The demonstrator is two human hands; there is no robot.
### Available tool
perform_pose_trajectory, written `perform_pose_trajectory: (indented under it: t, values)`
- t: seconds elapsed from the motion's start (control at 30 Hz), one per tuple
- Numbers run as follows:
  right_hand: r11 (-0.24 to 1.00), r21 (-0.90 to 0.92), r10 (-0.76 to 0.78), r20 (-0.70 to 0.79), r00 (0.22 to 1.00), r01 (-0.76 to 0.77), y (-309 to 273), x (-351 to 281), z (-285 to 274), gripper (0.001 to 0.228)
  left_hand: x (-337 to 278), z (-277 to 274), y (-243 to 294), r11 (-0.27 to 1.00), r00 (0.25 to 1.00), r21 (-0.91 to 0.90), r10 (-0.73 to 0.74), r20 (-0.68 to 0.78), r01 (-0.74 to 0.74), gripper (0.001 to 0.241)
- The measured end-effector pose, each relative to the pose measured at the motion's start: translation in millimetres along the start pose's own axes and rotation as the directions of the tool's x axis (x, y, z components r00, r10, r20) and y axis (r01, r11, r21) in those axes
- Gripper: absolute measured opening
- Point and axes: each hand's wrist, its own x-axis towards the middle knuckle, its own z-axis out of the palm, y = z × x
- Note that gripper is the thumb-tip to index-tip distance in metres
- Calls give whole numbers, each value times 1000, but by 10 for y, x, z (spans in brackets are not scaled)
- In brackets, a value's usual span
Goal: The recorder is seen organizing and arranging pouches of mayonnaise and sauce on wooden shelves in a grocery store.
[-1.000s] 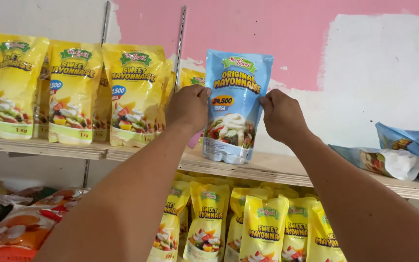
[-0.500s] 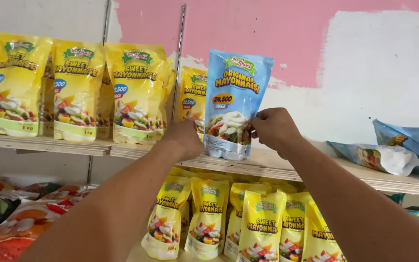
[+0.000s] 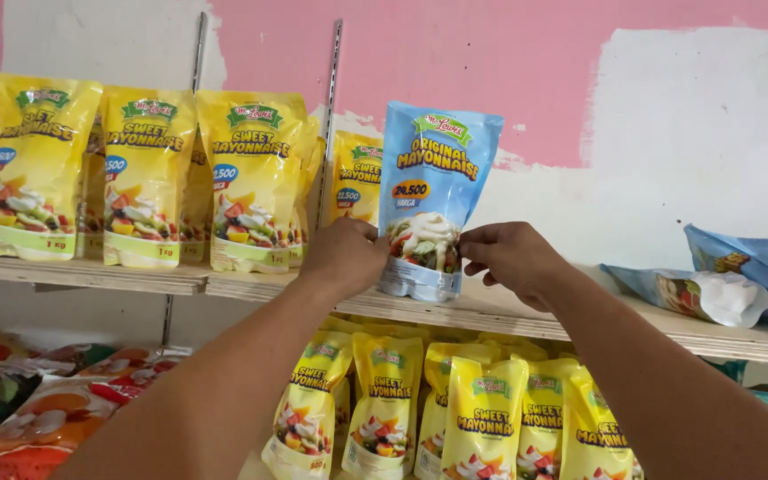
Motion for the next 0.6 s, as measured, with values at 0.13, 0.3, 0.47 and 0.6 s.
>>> perform_pose_trajectory:
  t: [0.13,0.3,0.47,0.6]
  values:
    - [999,-30,42,156,987,-38,-205,-184,83,68,111,15,-198,998,998,-62,-32,49,34,46]
    - [979,-204,43,72,996,-28,-239,-125,184,58,-79,-152,66,949,948,259,95,303,-178,74]
    - [977,-210,-39,43,998,47,-53,147,323,66,41,-196,89,960,968,239,90,234,-147,92]
    - [959,-258,-111,25,993,114,-81,203,544,80,182,-215,-45,942,980,285,139,141,-174,98]
